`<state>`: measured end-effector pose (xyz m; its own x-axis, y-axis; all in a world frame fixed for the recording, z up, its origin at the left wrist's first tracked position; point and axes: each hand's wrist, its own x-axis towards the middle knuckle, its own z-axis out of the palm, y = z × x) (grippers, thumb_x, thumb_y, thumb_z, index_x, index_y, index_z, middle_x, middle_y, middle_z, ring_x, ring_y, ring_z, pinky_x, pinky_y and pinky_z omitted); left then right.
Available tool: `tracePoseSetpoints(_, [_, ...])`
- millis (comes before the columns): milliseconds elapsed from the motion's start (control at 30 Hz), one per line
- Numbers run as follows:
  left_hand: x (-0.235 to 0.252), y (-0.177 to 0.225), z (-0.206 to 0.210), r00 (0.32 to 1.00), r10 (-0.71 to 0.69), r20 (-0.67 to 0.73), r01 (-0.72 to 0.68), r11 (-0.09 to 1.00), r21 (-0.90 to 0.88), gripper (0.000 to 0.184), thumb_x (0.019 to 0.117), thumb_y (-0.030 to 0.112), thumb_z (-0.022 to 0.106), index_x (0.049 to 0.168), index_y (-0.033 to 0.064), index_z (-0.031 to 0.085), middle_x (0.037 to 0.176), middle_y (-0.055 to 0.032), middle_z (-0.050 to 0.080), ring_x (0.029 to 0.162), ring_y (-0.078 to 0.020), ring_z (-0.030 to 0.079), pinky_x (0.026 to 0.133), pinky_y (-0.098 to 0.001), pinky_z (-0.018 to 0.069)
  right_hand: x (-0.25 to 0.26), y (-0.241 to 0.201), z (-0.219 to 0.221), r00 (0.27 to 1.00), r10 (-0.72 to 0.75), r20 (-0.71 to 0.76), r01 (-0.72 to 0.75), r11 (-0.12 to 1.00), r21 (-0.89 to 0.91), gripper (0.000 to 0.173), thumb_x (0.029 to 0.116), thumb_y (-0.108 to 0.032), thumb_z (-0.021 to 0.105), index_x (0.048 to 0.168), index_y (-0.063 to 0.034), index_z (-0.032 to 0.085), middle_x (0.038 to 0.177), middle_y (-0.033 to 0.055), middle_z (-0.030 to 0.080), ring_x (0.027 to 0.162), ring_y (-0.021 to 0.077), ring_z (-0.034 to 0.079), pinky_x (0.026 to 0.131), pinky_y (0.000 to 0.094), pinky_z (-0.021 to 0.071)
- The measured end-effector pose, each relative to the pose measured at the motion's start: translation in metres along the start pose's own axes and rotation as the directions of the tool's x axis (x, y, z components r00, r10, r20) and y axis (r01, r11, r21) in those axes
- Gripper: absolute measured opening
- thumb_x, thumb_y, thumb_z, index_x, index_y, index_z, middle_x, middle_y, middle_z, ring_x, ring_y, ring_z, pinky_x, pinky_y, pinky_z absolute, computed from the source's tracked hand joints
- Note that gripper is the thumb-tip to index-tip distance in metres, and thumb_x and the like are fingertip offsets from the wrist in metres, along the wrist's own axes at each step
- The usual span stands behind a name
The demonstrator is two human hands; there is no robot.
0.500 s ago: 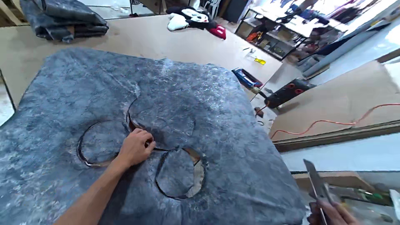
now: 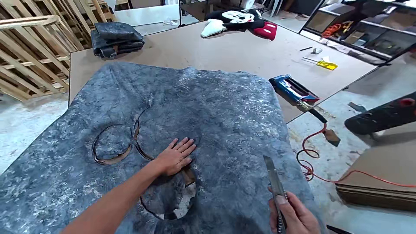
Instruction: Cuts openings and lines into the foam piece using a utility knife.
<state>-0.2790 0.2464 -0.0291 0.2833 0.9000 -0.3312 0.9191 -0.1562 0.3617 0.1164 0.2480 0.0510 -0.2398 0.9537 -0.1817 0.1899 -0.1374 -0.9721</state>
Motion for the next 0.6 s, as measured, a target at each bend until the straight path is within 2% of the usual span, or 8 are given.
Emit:
tracePoseSetpoints(133, [-0.017, -0.019, -0.002, 0.998, 0.05, -0.042, -0.046, 0.994, 0.098, 0.059, 0.1099, 0.048, 0.015, 0.164, 0.0284, 0.026, 0.173, 0.0083, 0.012, 0.16, -0.0127, 0.002, 0.129, -0.054, 0.0027, -0.006, 0.018, 0.004, 0.999, 0.037, 0.024, -0.039, 0.997, 0.067, 0.029, 0.1057, -0.013, 0.038, 0.124, 0.0031, 0.053, 0.068, -0.0052, 0.061, 0.049, 0.0081, 0.059, 0.045, 0.0279, 0.0549])
tracePoseSetpoints(200, [-0.021, -0.031, -0.002, 0.993, 0.051, -0.105, -0.037, 0.991, 0.131, 0.055, 0.1098, 0.044, 0.025, 0.162, 0.0296, 0.033, 0.172, 0.0101, 0.02, 0.16, -0.0128, 0.01, 0.129, -0.0537, 0.0097, -0.008, 0.023, 0.006, 0.999, 0.036, 0.039, -0.04, 0.995, 0.092, 0.028, 0.1058, -0.013, 0.038, 0.123, 0.0026, 0.054, 0.068, -0.0055, 0.062, 0.05, 0.0079, 0.06, 0.045, 0.0273, 0.055])
tracePoseSetpoints(267, [-0.019, -0.035, -0.005, 0.978, 0.057, -0.198, -0.031, 0.991, 0.13, 0.05, 0.1075, 0.038, 0.039, 0.156, 0.0263, 0.046, 0.167, 0.0088, 0.033, 0.157, -0.015, 0.023, 0.127, -0.0539, 0.019, -0.005, 0.025, 0.01, 0.998, 0.05, 0.028, -0.052, 0.993, 0.11, 0.026, 0.1059, -0.012, 0.038, 0.122, 0.0014, 0.054, 0.068, -0.0059, 0.062, 0.05, 0.0078, 0.06, 0.044, 0.0269, 0.055])
tracePoseSetpoints(333, [-0.013, -0.032, -0.01, 0.939, 0.089, -0.332, -0.063, 0.994, 0.09, 0.041, 0.1044, 0.028, 0.048, 0.142, 0.019, 0.062, 0.155, 0.0031, 0.052, 0.149, -0.0183, 0.041, 0.122, -0.0521, 0.0303, 0.001, 0.026, 0.015, 0.999, 0.045, 0.004, -0.045, 0.992, 0.118, 0.027, 0.1065, -0.013, 0.038, 0.123, 0.0006, 0.054, 0.069, -0.0068, 0.063, 0.05, 0.0068, 0.06, 0.044, 0.0263, 0.0552])
tracePoseSetpoints(367, [-0.011, -0.029, -0.013, 0.925, 0.118, -0.362, -0.094, 0.992, 0.084, 0.04, 0.1032, 0.023, 0.05, 0.14, 0.0178, 0.064, 0.153, 0.0022, 0.055, 0.147, -0.0179, 0.044, 0.122, -0.05, 0.0325, 0.005, 0.027, 0.018, 0.999, 0.036, -0.01, -0.035, 0.993, 0.116, 0.027, 0.1068, -0.014, 0.039, 0.124, 0.0006, 0.054, 0.07, -0.0071, 0.063, 0.05, 0.0066, 0.061, 0.044, 0.0262, 0.0554])
tracePoseSetpoints(433, [-0.014, -0.025, -0.014, 0.94, 0.194, -0.28, -0.179, 0.981, 0.078, 0.046, 0.1038, 0.024, 0.047, 0.149, 0.0189, 0.056, 0.16, 0.0036, 0.046, 0.153, -0.0161, 0.034, 0.126, -0.0494, 0.0261, 0.011, 0.025, 0.027, 0.999, 0.011, -0.044, -0.007, 0.996, 0.092, 0.03, 0.1074, -0.016, 0.039, 0.127, 0.0018, 0.053, 0.072, -0.0067, 0.064, 0.052, 0.0073, 0.061, 0.045, 0.0263, 0.0556])
tracePoseSetpoints(533, [-0.029, -0.038, -0.005, 0.959, 0.281, -0.021, -0.278, 0.955, 0.099, 0.057, 0.1097, 0.043, 0.025, 0.161, 0.0204, 0.036, 0.171, 0.0052, 0.023, 0.159, -0.0127, 0.011, 0.13, -0.0529, 0.0076, 0.005, 0.016, 0.052, 0.991, 0.031, -0.129, -0.021, 0.997, 0.077, 0.038, 0.1072, -0.016, 0.034, 0.137, 0.0034, 0.047, 0.077, -0.0035, 0.063, 0.055, 0.0098, 0.061, 0.047, 0.0273, 0.0554])
tracePoseSetpoints(600, [-0.035, -0.051, -0.005, 0.944, 0.329, 0.029, -0.33, 0.935, 0.13, 0.06, 0.1095, 0.047, 0.02, 0.163, 0.021, 0.031, 0.172, 0.0054, 0.019, 0.16, -0.0118, 0.008, 0.13, -0.0523, 0.006, -0.011, 0.005, 0.084, 0.978, 0.069, -0.197, -0.05, 0.993, 0.103, 0.039, 0.1081, -0.018, 0.032, 0.139, 0.001, 0.046, 0.08, -0.0021, 0.064, 0.056, 0.0111, 0.062, 0.048, 0.0287, 0.0568])
